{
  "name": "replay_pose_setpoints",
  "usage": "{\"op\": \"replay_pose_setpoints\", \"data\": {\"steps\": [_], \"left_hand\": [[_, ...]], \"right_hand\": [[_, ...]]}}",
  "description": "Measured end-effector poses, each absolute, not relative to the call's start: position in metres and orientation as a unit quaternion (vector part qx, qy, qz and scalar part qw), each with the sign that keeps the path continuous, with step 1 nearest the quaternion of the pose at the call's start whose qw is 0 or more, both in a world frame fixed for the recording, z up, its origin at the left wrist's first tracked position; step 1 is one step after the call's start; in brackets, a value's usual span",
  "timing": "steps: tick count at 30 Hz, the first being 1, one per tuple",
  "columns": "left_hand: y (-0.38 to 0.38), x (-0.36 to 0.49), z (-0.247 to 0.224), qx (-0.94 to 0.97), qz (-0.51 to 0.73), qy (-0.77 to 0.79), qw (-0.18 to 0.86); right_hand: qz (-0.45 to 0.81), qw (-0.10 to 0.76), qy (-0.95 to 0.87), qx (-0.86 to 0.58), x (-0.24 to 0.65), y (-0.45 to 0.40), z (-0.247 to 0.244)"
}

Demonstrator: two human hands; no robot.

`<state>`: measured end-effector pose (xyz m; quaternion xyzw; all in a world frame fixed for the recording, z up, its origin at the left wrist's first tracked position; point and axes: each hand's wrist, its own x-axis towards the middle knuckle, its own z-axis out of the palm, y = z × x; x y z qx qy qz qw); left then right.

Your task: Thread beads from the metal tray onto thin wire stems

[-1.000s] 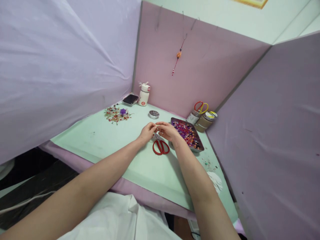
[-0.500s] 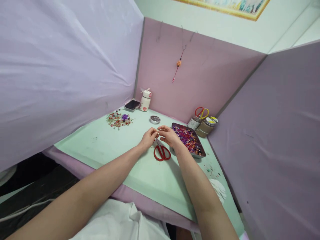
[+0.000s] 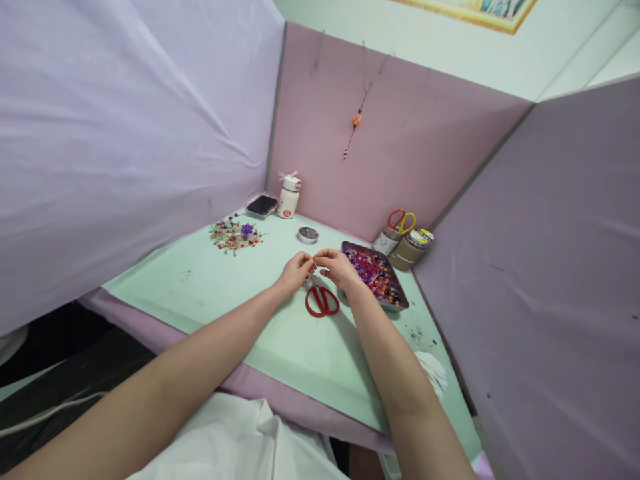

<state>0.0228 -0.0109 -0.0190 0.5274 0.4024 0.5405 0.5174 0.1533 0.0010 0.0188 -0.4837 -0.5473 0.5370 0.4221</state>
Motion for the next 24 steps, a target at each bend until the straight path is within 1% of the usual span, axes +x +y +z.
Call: {"op": "replay_pose_setpoints", "data": {"steps": [7,16,24], "left_hand": [[-0.012,0.023,-0.019,0.539,0.525,0.408,0.517],[-0.009,0.022,-0.022,0.532,0.508,0.375,0.564],[-0.008,0.023,-0.022,0.515,0.508,0.355,0.592]], "right_hand": [[0.542,0.435,-0.524,-0.492,0.157,0.003,0.018],[0.635,0.427,-0.458,-0.453,0.168,0.011,0.018],[0.671,0.422,-0.418,-0.443,0.171,0.012,0.02]]}}
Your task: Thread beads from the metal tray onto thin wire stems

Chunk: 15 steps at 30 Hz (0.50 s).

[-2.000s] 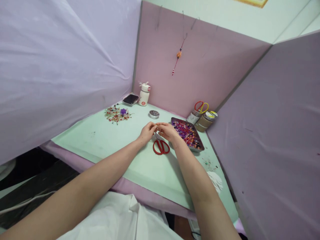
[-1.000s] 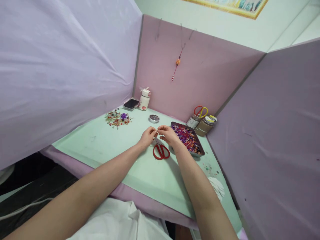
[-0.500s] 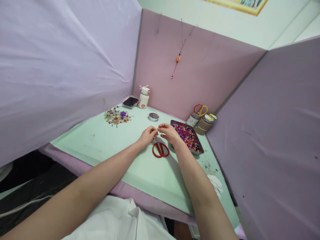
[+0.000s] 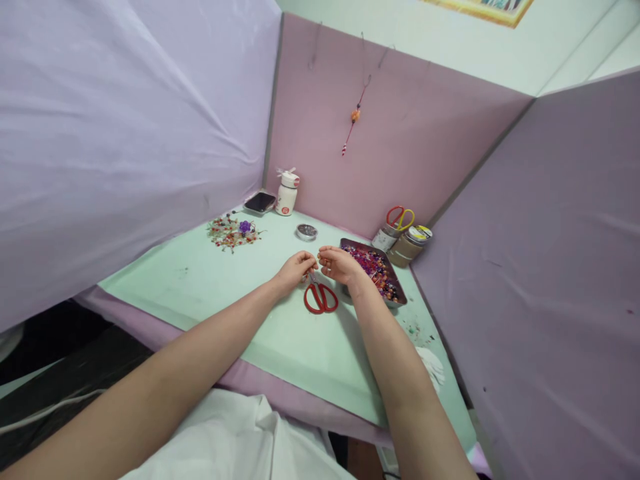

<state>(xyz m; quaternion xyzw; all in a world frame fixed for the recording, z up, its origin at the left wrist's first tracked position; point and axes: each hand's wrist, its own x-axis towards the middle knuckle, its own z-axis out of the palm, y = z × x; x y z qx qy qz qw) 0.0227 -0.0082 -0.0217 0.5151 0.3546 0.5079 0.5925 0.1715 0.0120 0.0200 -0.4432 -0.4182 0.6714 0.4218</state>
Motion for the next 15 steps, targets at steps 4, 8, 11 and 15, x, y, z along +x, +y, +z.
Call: {"op": "replay_pose_setpoints", "data": {"steps": [4,8,11,15], "left_hand": [[-0.0119,0.023,-0.0174,0.514,0.511,0.327,0.606],[-0.0147,0.0231,-0.0148,0.516,0.497,0.309,0.626],[-0.0145,0.0231,-0.0154,0.52,0.491,0.297,0.633],[-0.0146,0.0223,-0.0161,0.523,0.487,0.286,0.639]], "right_hand": [[0.718,0.381,-0.395,-0.428,0.1766,0.0104,0.023],[0.737,0.368,-0.388,-0.413,0.1814,0.0103,0.0233],[0.733,0.37,-0.395,-0.412,0.1824,0.011,0.0222],[0.719,0.378,-0.41,-0.414,0.182,0.0127,0.0201]]}}
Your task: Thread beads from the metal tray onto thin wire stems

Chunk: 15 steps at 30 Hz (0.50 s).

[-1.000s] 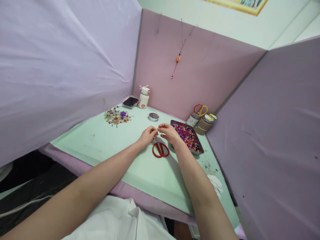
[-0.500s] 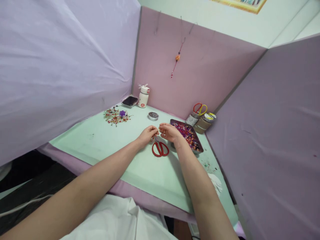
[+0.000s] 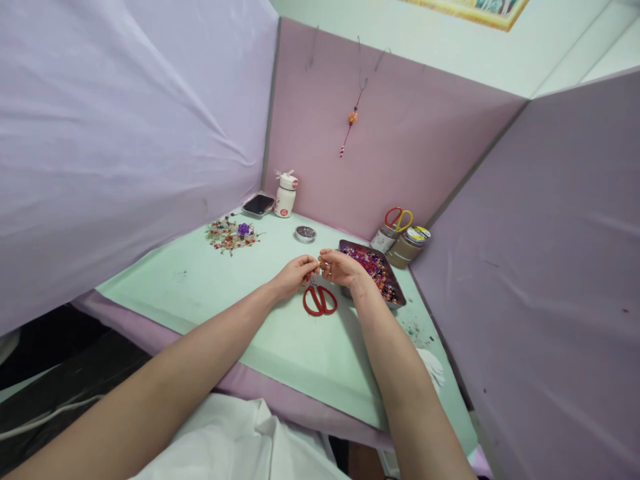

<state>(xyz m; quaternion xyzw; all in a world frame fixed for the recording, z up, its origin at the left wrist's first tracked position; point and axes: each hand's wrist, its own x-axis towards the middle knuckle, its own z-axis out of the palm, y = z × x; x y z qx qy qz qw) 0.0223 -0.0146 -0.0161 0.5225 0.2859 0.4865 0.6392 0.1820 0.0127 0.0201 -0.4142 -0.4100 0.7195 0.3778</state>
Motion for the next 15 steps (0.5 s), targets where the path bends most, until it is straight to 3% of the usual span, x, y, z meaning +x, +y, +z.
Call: {"op": "replay_pose_setpoints", "data": {"steps": [15], "left_hand": [[-0.0117,0.0205,-0.0186,0.484,0.476,0.288,0.676]], "right_hand": [[0.702,0.379,-0.45,-0.402,0.182,0.012,0.0206]]}}
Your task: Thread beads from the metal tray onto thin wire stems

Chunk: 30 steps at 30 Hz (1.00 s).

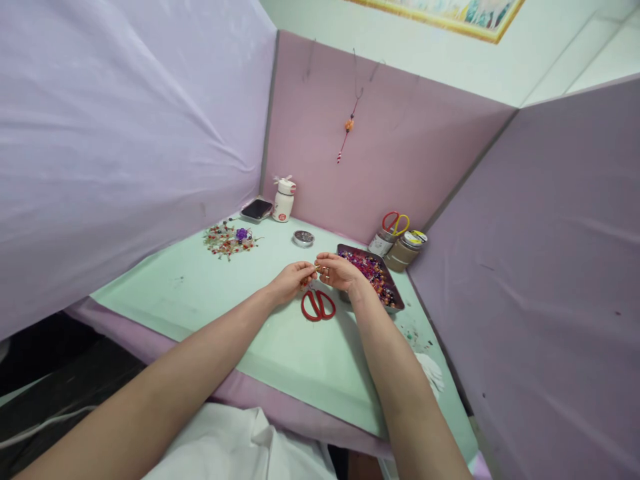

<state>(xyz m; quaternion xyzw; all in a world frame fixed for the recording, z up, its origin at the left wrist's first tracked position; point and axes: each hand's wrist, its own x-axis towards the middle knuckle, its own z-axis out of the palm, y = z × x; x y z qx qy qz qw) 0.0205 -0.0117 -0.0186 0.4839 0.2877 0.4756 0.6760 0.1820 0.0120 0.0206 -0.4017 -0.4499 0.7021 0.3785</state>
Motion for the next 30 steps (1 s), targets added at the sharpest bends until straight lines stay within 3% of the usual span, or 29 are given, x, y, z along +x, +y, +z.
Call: {"op": "replay_pose_setpoints", "data": {"steps": [11,26,30], "left_hand": [[-0.016,0.016,-0.012,0.448,0.39,0.234,0.769],[-0.022,0.014,-0.004,0.44,0.311,0.248,0.805],[-0.02,0.015,-0.007,0.453,0.33,0.259,0.787]], "right_hand": [[0.742,0.331,-0.466,-0.35,0.186,0.008,0.023],[0.652,0.301,-0.613,-0.33,0.182,0.0,0.03],[0.599,0.328,-0.636,-0.359,0.181,0.001,0.03]]}}
